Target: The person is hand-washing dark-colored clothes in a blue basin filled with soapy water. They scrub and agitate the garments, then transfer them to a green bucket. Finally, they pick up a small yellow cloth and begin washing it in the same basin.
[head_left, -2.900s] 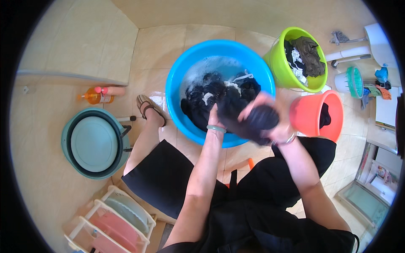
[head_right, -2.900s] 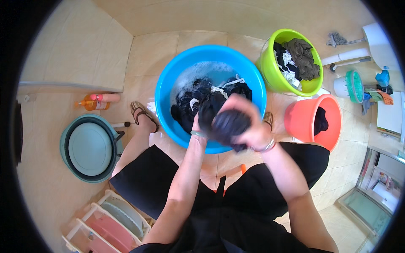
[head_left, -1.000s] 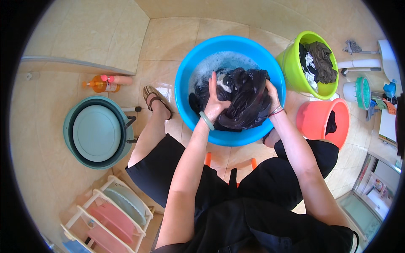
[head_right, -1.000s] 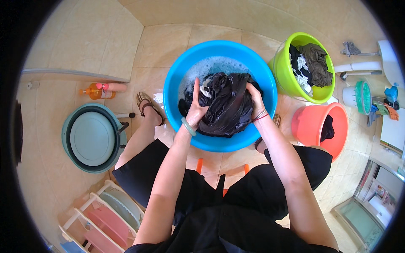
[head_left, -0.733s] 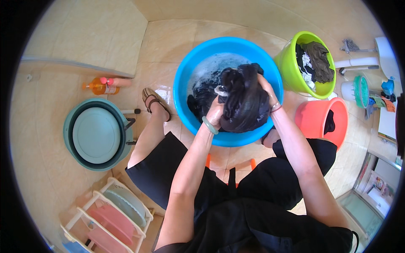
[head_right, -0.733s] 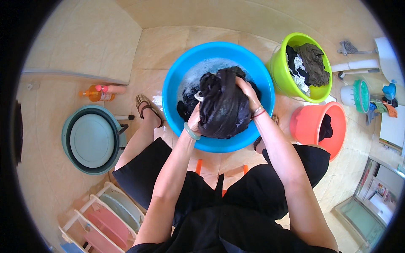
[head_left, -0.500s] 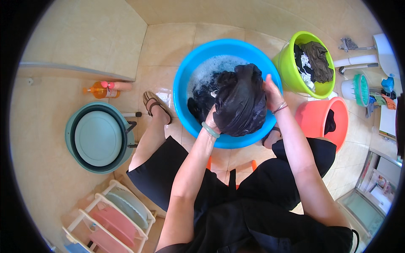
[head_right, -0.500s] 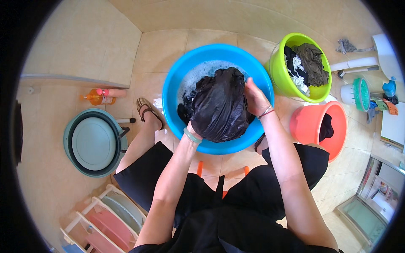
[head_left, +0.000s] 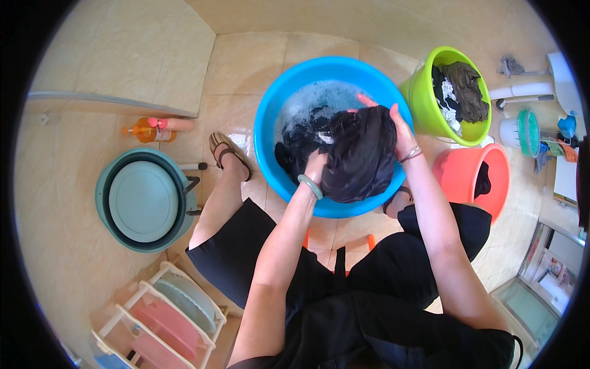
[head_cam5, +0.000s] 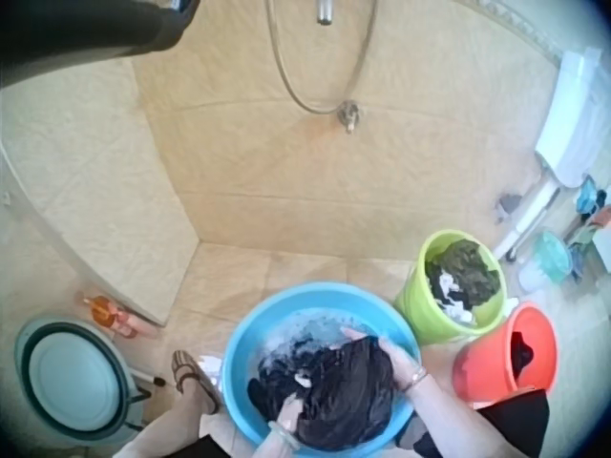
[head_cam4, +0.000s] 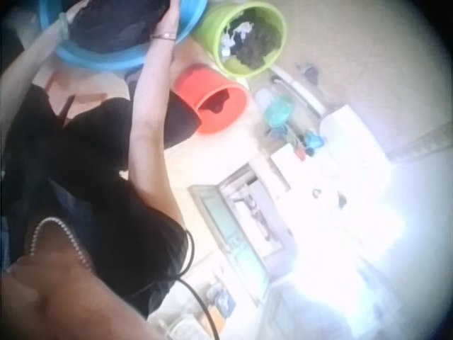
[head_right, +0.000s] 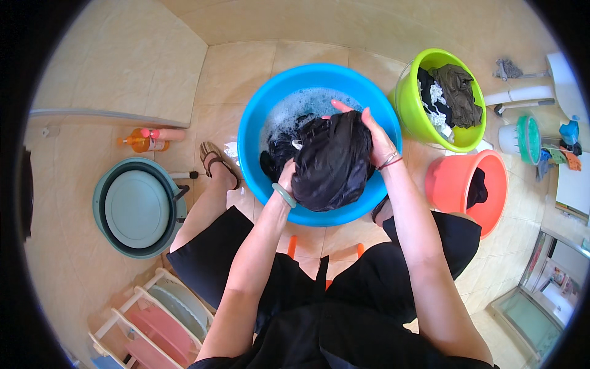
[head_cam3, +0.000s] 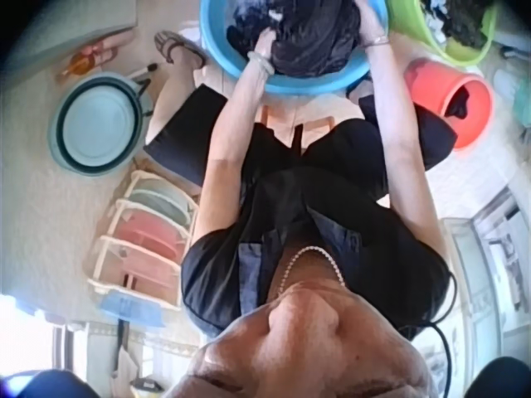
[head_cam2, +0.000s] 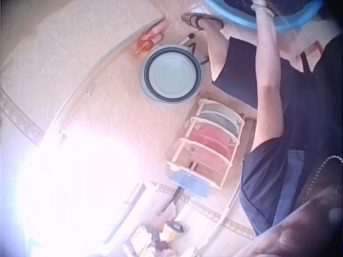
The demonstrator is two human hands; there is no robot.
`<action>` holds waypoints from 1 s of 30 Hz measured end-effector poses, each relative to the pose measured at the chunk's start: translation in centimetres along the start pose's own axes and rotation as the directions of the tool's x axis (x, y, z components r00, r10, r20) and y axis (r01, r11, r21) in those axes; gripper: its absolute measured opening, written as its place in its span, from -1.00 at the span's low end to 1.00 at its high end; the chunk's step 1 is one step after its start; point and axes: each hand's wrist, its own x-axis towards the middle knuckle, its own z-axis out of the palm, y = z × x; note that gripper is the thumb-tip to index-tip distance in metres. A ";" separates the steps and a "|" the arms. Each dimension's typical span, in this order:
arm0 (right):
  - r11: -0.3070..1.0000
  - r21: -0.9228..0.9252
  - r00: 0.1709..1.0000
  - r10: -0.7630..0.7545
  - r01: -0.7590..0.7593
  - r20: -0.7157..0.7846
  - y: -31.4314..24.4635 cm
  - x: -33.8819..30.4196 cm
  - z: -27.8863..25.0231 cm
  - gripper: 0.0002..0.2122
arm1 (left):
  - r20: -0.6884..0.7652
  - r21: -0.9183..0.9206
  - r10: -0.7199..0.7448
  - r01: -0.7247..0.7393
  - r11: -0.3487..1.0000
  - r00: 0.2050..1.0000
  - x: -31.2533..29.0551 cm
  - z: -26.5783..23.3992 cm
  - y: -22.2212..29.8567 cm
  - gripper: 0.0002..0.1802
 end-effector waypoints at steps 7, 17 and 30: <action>0.864 -0.453 0.960 0.106 -0.218 -0.259 0.1 0.1 1.2 -0.40 | -0.011 0.844 0.464 -0.241 0.480 0.886 -1.9 3.9 2.7 -0.62; 0.934 -0.337 0.932 -0.015 -0.116 -0.362 2.1 -1.0 2.3 -0.63 | 0.314 0.573 0.455 -0.549 0.609 0.833 -1.0 1.7 5.3 -0.13; 0.888 -0.081 0.732 -0.421 0.452 -0.536 0.4 -0.5 1.1 -0.69 | 0.417 -0.450 0.046 0.162 0.878 0.908 -3.8 2.1 4.6 -0.18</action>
